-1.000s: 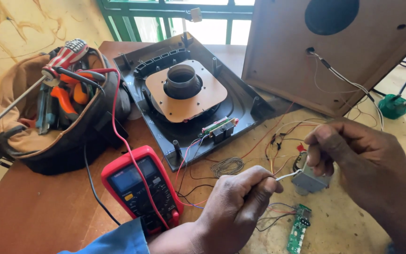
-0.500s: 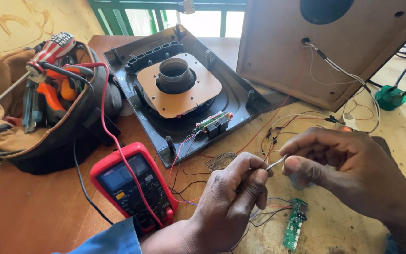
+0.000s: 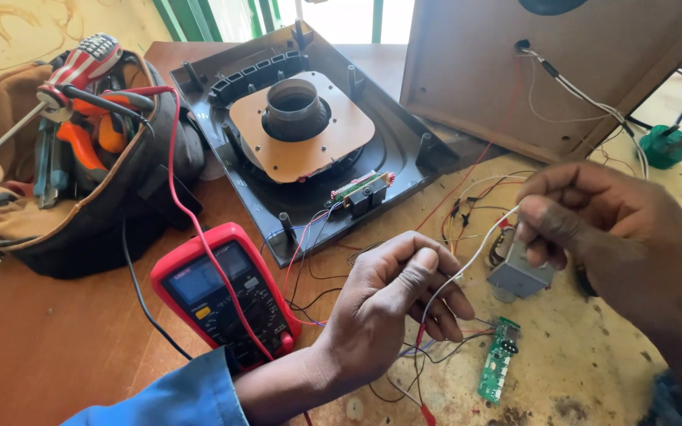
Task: The person strips the insulation off the ends of white and red wires using wire cutters. They then use a soldering iron to tin the exposed wire ends and solder them to a small green circuit board.
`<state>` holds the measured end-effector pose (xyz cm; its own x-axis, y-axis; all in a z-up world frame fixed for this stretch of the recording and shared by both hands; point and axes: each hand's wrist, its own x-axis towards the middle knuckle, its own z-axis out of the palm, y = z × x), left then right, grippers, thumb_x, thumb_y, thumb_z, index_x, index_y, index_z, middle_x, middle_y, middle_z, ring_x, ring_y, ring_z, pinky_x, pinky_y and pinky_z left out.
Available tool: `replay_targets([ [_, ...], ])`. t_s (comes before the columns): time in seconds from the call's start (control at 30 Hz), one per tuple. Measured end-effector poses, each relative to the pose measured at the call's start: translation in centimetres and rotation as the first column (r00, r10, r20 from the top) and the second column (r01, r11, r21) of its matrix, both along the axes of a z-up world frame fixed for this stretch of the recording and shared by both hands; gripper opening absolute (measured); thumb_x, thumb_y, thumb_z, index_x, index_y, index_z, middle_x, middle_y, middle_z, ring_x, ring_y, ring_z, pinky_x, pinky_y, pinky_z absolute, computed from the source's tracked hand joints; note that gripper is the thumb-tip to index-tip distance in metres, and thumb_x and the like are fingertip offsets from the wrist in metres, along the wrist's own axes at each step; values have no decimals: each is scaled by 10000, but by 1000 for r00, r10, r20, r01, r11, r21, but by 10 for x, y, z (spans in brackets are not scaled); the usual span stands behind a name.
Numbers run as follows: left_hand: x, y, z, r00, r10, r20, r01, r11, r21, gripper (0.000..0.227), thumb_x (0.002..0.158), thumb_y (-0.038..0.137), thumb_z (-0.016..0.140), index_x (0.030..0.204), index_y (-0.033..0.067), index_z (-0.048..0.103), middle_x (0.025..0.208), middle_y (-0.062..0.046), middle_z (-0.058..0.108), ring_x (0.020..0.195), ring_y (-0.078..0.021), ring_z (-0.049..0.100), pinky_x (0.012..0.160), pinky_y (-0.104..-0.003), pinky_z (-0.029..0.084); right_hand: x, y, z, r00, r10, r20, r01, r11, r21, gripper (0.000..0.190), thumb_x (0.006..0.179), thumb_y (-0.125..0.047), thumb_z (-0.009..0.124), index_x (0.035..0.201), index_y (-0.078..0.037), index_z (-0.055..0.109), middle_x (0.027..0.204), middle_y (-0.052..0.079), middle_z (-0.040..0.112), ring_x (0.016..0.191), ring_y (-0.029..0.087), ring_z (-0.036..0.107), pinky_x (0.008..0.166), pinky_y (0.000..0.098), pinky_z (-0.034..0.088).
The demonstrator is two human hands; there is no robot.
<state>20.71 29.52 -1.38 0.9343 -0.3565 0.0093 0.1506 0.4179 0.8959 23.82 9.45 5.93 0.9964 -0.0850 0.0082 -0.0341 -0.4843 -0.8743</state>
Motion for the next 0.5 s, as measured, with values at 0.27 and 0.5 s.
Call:
replay_targets([
  [0.27, -7, 3, 7, 981, -196, 3, 196, 976, -95, 198, 999, 118, 630, 1064, -68, 608, 887, -237, 714, 710, -240, 691, 695, -328, 600, 18, -39, -17, 954, -54, 296, -11, 977, 214, 89, 1165, -62, 532, 1148, 25, 535, 881, 164, 593, 648, 252, 584, 537, 302, 426],
  [0.5, -9, -1, 5, 983, -169, 72, 177, 975, -133, 274, 944, 125, 718, 1098, -84, 629, 917, -233, 724, 754, -235, 715, 745, -316, 630, -1, -14, 2, 930, -130, 343, 102, 990, 98, 109, 1215, -88, 520, 1213, 19, 495, 820, 165, 610, 633, 234, 594, 545, 319, 463],
])
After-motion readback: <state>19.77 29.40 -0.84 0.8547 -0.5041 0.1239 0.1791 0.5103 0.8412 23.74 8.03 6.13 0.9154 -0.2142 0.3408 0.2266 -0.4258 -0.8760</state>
